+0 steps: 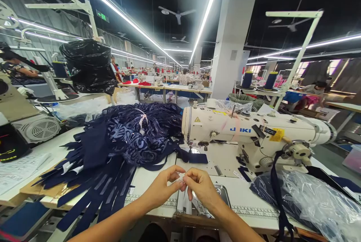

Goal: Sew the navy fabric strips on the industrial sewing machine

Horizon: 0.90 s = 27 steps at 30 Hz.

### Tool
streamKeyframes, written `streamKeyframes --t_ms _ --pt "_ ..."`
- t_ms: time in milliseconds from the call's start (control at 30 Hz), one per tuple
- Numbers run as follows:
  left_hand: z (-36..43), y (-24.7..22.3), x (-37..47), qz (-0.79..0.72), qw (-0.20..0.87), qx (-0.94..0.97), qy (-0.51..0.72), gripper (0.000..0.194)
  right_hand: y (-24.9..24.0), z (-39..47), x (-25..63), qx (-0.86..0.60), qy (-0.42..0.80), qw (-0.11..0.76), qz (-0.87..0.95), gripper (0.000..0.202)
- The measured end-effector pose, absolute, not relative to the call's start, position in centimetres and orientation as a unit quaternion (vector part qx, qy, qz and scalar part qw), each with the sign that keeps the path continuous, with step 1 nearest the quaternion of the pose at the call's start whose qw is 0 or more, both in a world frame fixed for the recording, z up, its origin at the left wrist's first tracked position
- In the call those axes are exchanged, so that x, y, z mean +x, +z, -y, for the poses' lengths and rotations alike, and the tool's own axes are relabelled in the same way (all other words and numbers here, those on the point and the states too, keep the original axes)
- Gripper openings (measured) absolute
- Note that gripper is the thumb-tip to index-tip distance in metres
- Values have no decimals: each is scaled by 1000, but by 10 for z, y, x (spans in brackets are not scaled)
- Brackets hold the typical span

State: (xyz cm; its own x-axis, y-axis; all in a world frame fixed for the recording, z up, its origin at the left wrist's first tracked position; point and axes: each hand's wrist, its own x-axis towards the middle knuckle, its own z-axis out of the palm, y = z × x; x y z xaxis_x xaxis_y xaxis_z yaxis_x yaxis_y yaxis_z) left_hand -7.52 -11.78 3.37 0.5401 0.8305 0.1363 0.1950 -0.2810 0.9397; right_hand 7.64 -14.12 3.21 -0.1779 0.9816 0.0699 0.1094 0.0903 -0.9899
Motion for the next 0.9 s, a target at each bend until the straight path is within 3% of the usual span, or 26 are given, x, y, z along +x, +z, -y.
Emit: streamKeyframes --t_ms 133,200,300,400,500,900 --pt "108 32 -70 -324 615 648 312 31 23 131 83 -470 469 473 579 38" --pt "101 32 -68 -344 558 685 317 25 18 124 88 -475 445 476 592 34" --pt "86 32 -63 -374 372 798 290 17 15 110 97 -494 359 451 651 20" --pt "67 29 -57 -362 221 874 237 22 15 92 106 -505 253 404 719 10" --pt "49 22 -52 -345 116 914 180 25 13 74 113 -520 177 345 761 13" --pt "26 -14 -64 -221 28 947 231 28 -11 62 118 -575 104 244 774 15"
